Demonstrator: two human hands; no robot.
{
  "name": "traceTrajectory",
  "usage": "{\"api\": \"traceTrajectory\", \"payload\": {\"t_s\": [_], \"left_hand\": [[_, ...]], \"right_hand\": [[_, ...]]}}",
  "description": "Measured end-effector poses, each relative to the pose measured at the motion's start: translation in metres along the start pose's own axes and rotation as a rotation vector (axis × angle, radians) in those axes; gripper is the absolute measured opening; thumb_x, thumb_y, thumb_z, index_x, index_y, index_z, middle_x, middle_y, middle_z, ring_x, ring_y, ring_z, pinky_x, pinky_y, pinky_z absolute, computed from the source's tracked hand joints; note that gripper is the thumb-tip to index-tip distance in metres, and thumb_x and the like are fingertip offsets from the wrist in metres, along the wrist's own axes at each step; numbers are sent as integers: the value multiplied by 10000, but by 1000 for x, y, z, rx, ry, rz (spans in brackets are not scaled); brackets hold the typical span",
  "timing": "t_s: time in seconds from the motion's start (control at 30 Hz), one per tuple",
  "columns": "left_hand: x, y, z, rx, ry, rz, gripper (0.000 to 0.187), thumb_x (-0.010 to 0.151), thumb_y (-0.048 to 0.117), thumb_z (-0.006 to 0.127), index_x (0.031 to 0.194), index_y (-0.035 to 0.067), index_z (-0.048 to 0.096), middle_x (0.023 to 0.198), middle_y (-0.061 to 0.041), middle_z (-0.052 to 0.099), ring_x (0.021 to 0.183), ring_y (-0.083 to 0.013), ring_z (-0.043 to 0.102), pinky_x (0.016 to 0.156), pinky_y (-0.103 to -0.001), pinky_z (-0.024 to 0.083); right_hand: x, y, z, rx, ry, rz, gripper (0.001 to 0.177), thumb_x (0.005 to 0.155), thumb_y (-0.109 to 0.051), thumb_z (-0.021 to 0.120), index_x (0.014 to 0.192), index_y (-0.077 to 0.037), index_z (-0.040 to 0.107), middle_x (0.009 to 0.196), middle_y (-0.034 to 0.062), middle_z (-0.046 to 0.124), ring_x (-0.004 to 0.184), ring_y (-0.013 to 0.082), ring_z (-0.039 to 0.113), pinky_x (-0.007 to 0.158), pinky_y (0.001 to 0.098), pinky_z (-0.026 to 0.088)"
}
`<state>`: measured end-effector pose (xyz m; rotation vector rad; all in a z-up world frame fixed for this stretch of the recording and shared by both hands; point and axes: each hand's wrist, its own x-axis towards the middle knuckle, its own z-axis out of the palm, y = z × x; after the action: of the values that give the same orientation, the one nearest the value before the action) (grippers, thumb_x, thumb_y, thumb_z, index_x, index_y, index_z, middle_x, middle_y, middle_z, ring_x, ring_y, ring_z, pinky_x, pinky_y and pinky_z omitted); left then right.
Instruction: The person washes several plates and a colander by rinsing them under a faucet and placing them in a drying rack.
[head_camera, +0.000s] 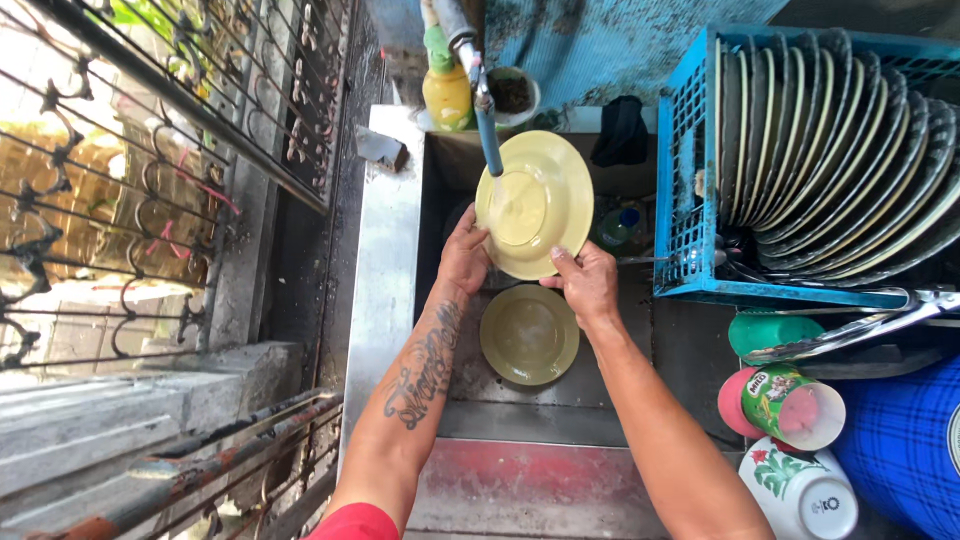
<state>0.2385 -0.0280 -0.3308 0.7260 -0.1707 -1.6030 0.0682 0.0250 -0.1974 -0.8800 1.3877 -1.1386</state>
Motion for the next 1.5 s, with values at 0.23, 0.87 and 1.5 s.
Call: {"api": "traceTrajectory", "payload": {"t_s": [0.23,0.87,1.5], "left_hand": [[0,8,11,388,285,111,556,732,156,752,1272,120,622,1131,-143,661,944,-290,667,750,-395,607],[-15,22,4,141,21,22,778,683,-161,579,1418,27,410,1228,-206,584,1027,-360,653,800,-437,598],[-117,-12,210,649,-310,166,413,910,87,656,1301,74,522,1221,-205,555,1002,-257,627,772,-337,568]], "right_hand": [[-2,15,-4,-4,-32,7,258,911,-3,571,1123,145,568,883,344,644,697,362,696,546,384,642],[-13,19,-12,115,-73,7,265,939,-29,558,1173,94,541,981,279,662,816,341,704,619,401,642],[-88,-108,-134,271,280,-331,157,947,-88,550,985,64,539,782,243,669,574,256,699,434,310,611]]}}
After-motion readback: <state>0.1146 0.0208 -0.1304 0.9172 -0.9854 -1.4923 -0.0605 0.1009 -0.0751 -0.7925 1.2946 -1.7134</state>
